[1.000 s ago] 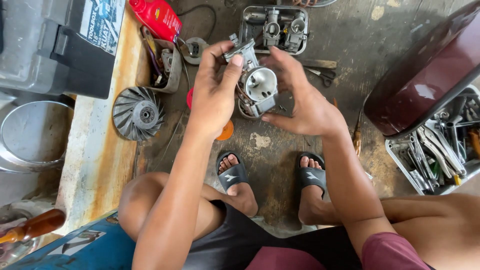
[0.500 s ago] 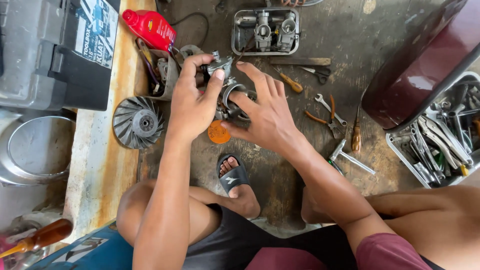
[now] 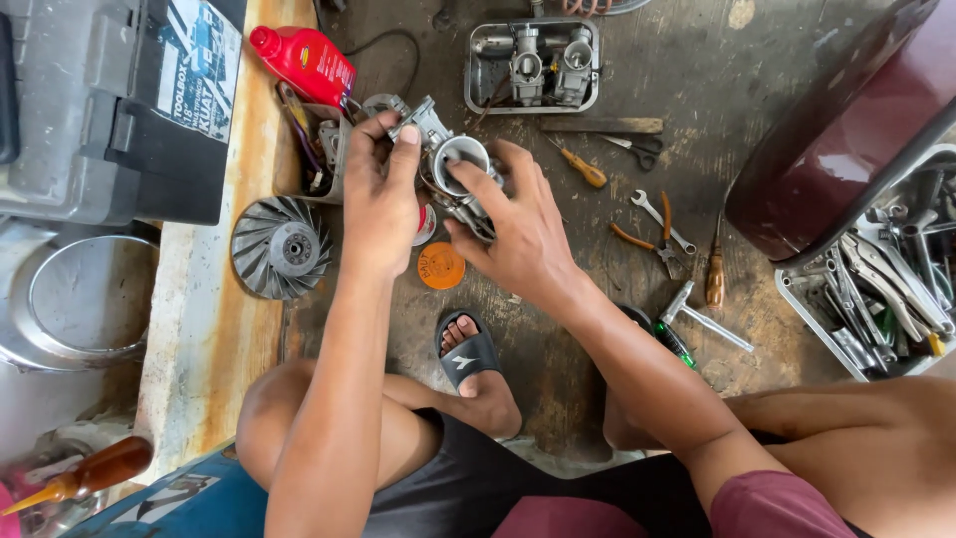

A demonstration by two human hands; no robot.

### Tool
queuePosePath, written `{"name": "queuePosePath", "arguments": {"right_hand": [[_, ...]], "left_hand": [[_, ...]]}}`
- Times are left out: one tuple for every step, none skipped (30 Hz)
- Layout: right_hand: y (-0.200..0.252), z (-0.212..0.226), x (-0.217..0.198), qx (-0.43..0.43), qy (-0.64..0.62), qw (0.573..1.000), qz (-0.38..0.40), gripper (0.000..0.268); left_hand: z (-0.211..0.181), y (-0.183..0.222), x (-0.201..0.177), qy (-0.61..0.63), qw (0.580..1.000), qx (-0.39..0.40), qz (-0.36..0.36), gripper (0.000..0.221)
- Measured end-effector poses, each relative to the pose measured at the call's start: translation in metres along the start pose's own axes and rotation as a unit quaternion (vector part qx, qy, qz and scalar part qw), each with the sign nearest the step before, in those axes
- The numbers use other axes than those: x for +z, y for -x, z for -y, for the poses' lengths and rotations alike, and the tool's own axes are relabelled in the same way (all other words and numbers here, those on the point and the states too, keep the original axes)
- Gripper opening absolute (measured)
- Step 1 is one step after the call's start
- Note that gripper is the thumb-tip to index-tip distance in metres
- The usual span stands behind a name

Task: The person sits on the floor of a repair shop working on a scooter's engine. They use a wrench to loosen fasteners on the engine, detach the carburetor, then hold and turn the carburetor by hand while fitting and adjusting its parts over the floor workspace.

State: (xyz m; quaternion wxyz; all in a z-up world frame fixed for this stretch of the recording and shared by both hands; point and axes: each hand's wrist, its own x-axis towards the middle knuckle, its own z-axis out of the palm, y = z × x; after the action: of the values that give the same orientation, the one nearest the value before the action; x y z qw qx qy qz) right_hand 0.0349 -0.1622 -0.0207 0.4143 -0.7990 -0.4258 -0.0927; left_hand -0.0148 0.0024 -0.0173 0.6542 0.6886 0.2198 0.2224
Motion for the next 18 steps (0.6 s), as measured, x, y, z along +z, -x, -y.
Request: {"name": "queuePosePath", "arguments": {"right_hand": [[-0.001,-0.001,-0.002,0.001,0.000,1.000,-0.001,0.062],[-0.002,-0.002,-0.004,-0.001,0.015,1.000,0.001,0.061],[-0.002,-0.003,-0.006,-0.004,0.029,1.000,0.003,0.060],[-0.003,-0.003,-0.006,-0.004,0.029,1.000,0.004,0.060],[-0.002,-0.004,-0.007,-0.009,0.036,0.999,-0.004,0.057],[-0.002,-0.004,-0.008,-0.015,0.044,0.999,-0.011,0.053],[-0.002,-0.005,-0.006,-0.015,0.043,0.999,-0.011,0.053],[-0.001,-0.006,-0.004,-0.019,0.037,0.999,-0.022,0.053],[0.000,-0.006,-0.001,-0.022,0.030,0.999,-0.031,0.054],[0.001,-0.004,-0.001,-0.022,0.028,0.999,-0.031,0.054],[0.000,-0.002,-0.001,-0.017,0.019,0.999,-0.029,0.055],[0.000,-0.001,-0.002,-0.012,0.010,1.000,-0.026,0.057],[0.000,0.000,-0.003,-0.013,0.009,1.000,-0.025,0.057],[0.000,0.001,-0.005,-0.009,-0.005,1.000,-0.021,0.058],[-0.002,0.002,-0.006,-0.007,-0.018,1.000,-0.018,0.059],[-0.002,0.002,-0.007,-0.008,-0.019,1.000,-0.019,0.059],[-0.002,0.001,-0.009,-0.001,-0.035,0.999,-0.023,0.061],[-0.003,0.000,-0.010,0.006,-0.051,0.998,-0.026,0.064]], "left_hand": [[-0.002,0.002,0.004,0.000,1.000,0.000,0.001,0.045],[-0.004,0.004,0.008,-0.021,1.000,0.022,-0.002,0.042],[-0.005,0.006,0.011,-0.042,0.998,0.043,-0.006,0.038],[-0.004,0.007,0.013,-0.041,0.998,0.043,-0.007,0.038],[-0.003,0.008,0.016,-0.049,0.998,0.046,-0.010,0.037],[-0.002,0.009,0.018,-0.056,0.997,0.048,-0.014,0.036],[0.000,0.008,0.018,-0.056,0.997,0.048,-0.014,0.036],[0.002,0.007,0.017,-0.058,0.997,0.052,-0.015,0.037],[0.003,0.006,0.016,-0.060,0.997,0.054,-0.017,0.037],[0.002,0.007,0.015,-0.061,0.996,0.054,-0.019,0.037],[0.001,0.007,0.015,-0.062,0.996,0.059,-0.015,0.036],[0.000,0.007,0.015,-0.062,0.996,0.064,-0.011,0.036],[-0.001,0.007,0.014,-0.063,0.996,0.063,-0.012,0.036],[-0.002,0.008,0.013,-0.053,0.997,0.054,-0.012,0.035],[-0.004,0.006,0.012,-0.043,0.998,0.048,-0.012,0.034],[-0.005,0.006,0.012,-0.044,0.998,0.049,-0.013,0.034],[-0.006,0.006,0.013,-0.020,0.999,0.037,-0.013,0.035],[-0.006,0.007,0.014,0.005,1.000,0.024,-0.013,0.036]]}}
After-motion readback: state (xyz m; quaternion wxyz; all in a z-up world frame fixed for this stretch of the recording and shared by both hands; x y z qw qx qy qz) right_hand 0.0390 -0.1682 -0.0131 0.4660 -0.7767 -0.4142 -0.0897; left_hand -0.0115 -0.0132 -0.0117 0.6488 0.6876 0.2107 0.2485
